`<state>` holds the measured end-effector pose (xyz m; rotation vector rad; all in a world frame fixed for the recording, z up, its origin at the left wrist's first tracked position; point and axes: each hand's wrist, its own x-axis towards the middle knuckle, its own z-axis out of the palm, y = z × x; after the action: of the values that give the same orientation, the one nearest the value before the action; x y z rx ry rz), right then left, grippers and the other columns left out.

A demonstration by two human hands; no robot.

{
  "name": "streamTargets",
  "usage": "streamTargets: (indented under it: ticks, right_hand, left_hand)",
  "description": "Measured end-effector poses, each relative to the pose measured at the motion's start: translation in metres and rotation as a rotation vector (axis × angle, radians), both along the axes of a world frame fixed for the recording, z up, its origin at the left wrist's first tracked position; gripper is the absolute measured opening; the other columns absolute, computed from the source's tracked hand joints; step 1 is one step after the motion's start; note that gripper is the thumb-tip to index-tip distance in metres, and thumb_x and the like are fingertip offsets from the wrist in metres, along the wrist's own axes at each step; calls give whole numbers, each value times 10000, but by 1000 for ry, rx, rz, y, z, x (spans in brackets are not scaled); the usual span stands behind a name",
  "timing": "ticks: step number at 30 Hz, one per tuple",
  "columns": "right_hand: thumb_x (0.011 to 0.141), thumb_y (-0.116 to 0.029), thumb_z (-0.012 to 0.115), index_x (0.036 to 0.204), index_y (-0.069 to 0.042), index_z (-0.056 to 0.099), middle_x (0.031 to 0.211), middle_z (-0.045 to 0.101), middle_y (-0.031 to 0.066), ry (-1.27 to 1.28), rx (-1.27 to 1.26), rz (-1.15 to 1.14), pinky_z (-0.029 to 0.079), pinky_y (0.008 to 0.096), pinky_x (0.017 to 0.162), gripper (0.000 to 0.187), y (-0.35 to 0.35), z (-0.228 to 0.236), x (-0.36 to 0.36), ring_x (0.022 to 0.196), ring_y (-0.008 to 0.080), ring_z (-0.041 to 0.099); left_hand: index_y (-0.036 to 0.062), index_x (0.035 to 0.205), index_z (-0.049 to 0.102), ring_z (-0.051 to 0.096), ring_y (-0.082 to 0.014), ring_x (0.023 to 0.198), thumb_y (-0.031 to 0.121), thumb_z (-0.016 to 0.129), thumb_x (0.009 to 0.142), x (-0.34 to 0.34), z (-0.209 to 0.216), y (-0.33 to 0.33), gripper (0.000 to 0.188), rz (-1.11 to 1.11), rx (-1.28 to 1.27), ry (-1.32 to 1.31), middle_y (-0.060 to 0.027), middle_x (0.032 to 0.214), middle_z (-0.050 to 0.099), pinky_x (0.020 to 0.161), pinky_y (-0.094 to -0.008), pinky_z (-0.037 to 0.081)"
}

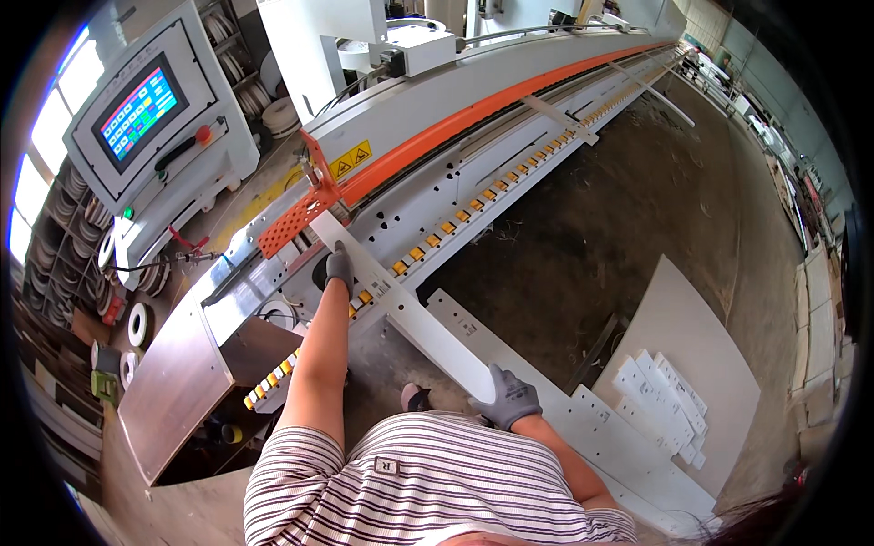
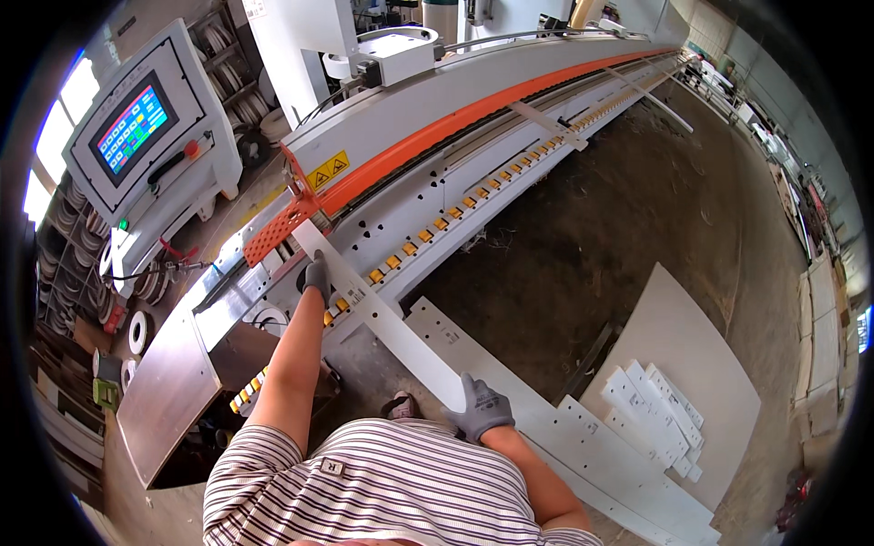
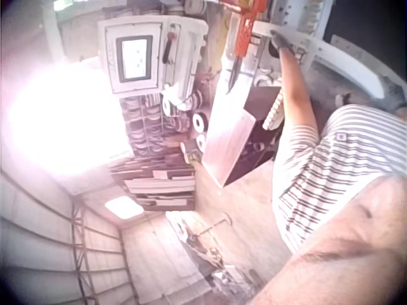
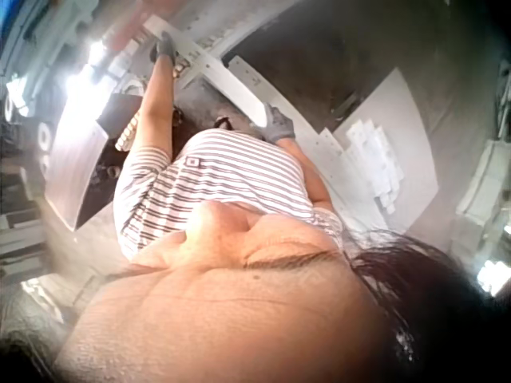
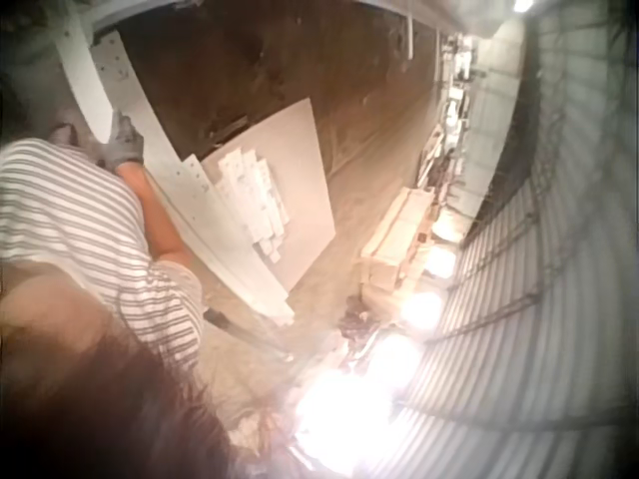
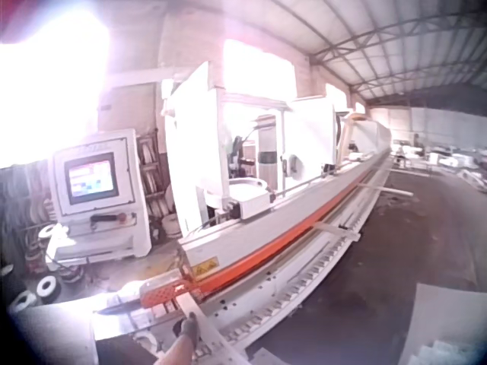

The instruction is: The person operates a metal bending machine in a workshop. They repeatedly pick up white metal strips, place them into the machine, activate the bending cycle, and then remove the bent pieces, stacking them on a nearby surface.

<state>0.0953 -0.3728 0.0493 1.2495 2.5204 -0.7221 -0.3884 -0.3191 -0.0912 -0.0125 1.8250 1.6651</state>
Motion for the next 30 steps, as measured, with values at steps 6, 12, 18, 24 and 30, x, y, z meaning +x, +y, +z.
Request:
streamTargets:
  ticks: [6, 12, 18, 24, 30]
  right_hand:
    - [730, -563, 624, 1380, -67, 335, 1203, 557, 192, -30, -62, 25, 488, 427, 844, 867, 1, 1, -21, 1034, 327, 600]
    - [713, -580, 623, 1390, -64, 328, 1198, 564, 193, -15, -128, 10, 485, 431, 851, 901, 9, 1, -22, 1042, 326, 599]
    - [698, -590, 630, 1388, -65, 344, 1191, 572, 188, -24, -108, -2, 485, 423, 855, 913, 25, -1, -19, 1038, 326, 601]
    - [686, -573, 643, 1381, -73, 365, 1188, 579, 170, 9, -6, -3, 484, 425, 855, 900, 56, -9, -13, 1021, 321, 608]
    - [683, -511, 676, 1379, -106, 371, 1315, 512, 169, 10, -35, -33, 448, 409, 951, 861, 103, 2, -7, 1169, 308, 531]
  left_hand:
    - [-14, 1064, 620, 654, -296, 762, 566, 337, 951, -6, 17, -3, 656, -59, -258, 175, -167, 886, 671, 643, -397, 512]
    - [-35, 1030, 617, 653, -346, 794, 568, 285, 957, -10, 6, -1, 693, -50, -373, 305, -220, 909, 662, 675, -426, 513]
    - [-16, 1048, 615, 639, -356, 848, 588, 256, 950, -18, -11, 20, 710, -66, -482, 402, -226, 950, 649, 697, -433, 508]
    - [-42, 1044, 617, 640, -394, 923, 570, 243, 956, 11, 23, 56, 723, -14, -410, 302, -264, 1003, 645, 760, -444, 515]
    - [-27, 1089, 600, 618, -371, 907, 587, 265, 947, 26, 32, 105, 714, -160, -470, 385, -213, 966, 640, 766, -438, 502]
